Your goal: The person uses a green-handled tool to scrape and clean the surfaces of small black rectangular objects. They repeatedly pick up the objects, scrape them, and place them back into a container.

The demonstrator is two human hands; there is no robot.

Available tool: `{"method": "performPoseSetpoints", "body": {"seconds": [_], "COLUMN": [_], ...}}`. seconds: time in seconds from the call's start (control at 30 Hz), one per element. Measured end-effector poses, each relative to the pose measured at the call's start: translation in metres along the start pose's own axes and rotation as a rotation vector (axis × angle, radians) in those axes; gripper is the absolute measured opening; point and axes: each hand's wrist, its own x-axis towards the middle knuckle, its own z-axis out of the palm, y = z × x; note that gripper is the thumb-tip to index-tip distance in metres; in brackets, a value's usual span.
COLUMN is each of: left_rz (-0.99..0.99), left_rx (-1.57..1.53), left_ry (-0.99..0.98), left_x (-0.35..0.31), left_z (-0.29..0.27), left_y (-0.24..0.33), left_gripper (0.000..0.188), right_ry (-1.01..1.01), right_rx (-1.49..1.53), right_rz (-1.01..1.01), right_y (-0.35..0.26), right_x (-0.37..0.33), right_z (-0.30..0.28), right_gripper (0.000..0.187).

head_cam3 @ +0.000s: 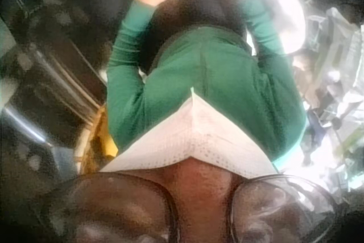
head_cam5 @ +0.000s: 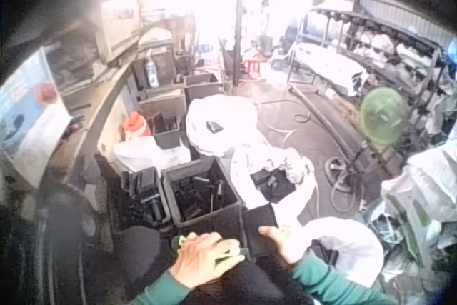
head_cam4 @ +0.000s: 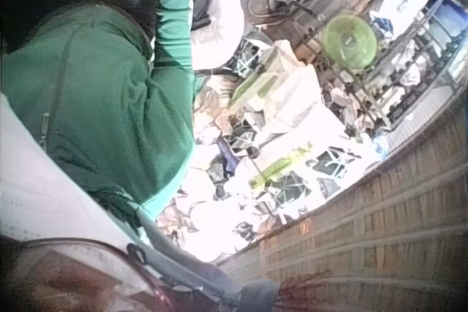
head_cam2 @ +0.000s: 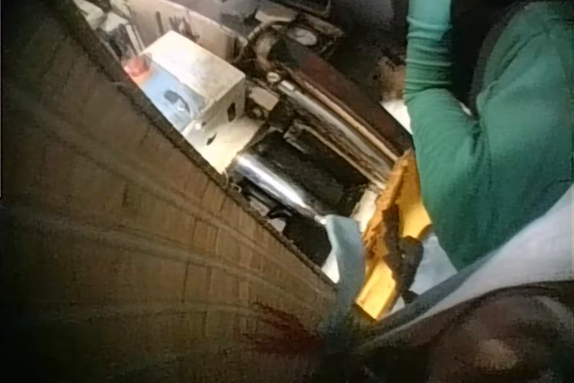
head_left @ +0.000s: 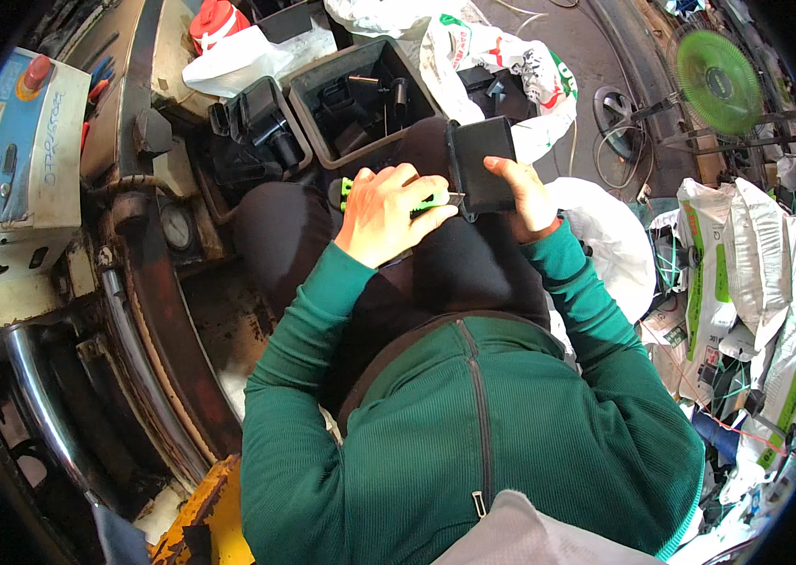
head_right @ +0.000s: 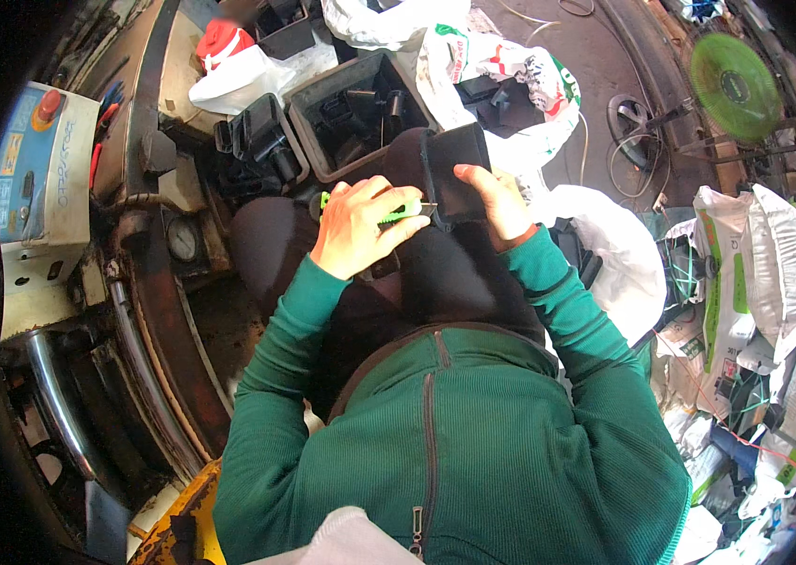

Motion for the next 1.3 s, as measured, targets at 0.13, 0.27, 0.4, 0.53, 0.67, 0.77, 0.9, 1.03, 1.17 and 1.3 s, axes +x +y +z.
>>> {"method": "performPoseSetpoints", "body": {"seconds": [0.13, 0.27, 0.4, 0.53, 0.67, 0.77, 0.9, 1.03, 1.17, 1.3], "left_rz": [0.034, -0.139, -0.205, -0.124, -0.082, -0.079, -0.039, -0.513, -0.607, -0.632], "left_rx": [-0.004, 0.162, -0.019, -0.002, 0.001, -0.003, 0.102, 0.226, -0.086, 0.233], "left_ry": [0.004, 0.184, 0.085, 0.011, 0.023, 0.058, 0.028, 0.059, 0.102, -0.307], "left_x": [0.010, 0.040, 0.040, 0.016, 0.015, 0.022, 0.036, 0.046, 0.066, 0.078], "left_z": [-0.001, -0.021, -0.035, -0.023, -0.016, -0.011, -0.013, -0.023, -0.024, 0.025], "left_y": [-0.004, -0.047, -0.013, -0.002, -0.009, -0.017, -0.017, -0.086, -0.111, -0.155], "left_gripper": [0.023, 0.022, 0.020, 0.020, 0.022, 0.022, 0.021, 0.031, 0.045, 0.045], "right_ry": [-0.050, -0.157, -0.015, -0.076, -0.134, -0.227, -0.208, -0.391, 0.072, 0.458], "right_rx": [0.022, -0.150, 0.000, 0.042, 0.067, 0.055, 0.059, -0.287, 0.197, -0.864], "right_rz": [0.008, 0.058, -0.024, 0.014, 0.049, 0.086, 0.101, -0.025, 0.059, -0.032], "right_y": [0.002, 0.004, 0.027, 0.012, 0.007, 0.010, 0.009, 0.020, -0.031, 0.027], "right_x": [0.006, -0.005, 0.012, 0.005, 0.002, 0.009, 0.011, -0.020, -0.057, -0.061], "right_z": [-0.007, 0.000, -0.016, -0.007, -0.005, -0.017, -0.026, -0.073, -0.088, -0.265], "right_gripper": [0.025, 0.026, 0.028, 0.032, 0.034, 0.034, 0.035, 0.036, 0.034, 0.031]}}
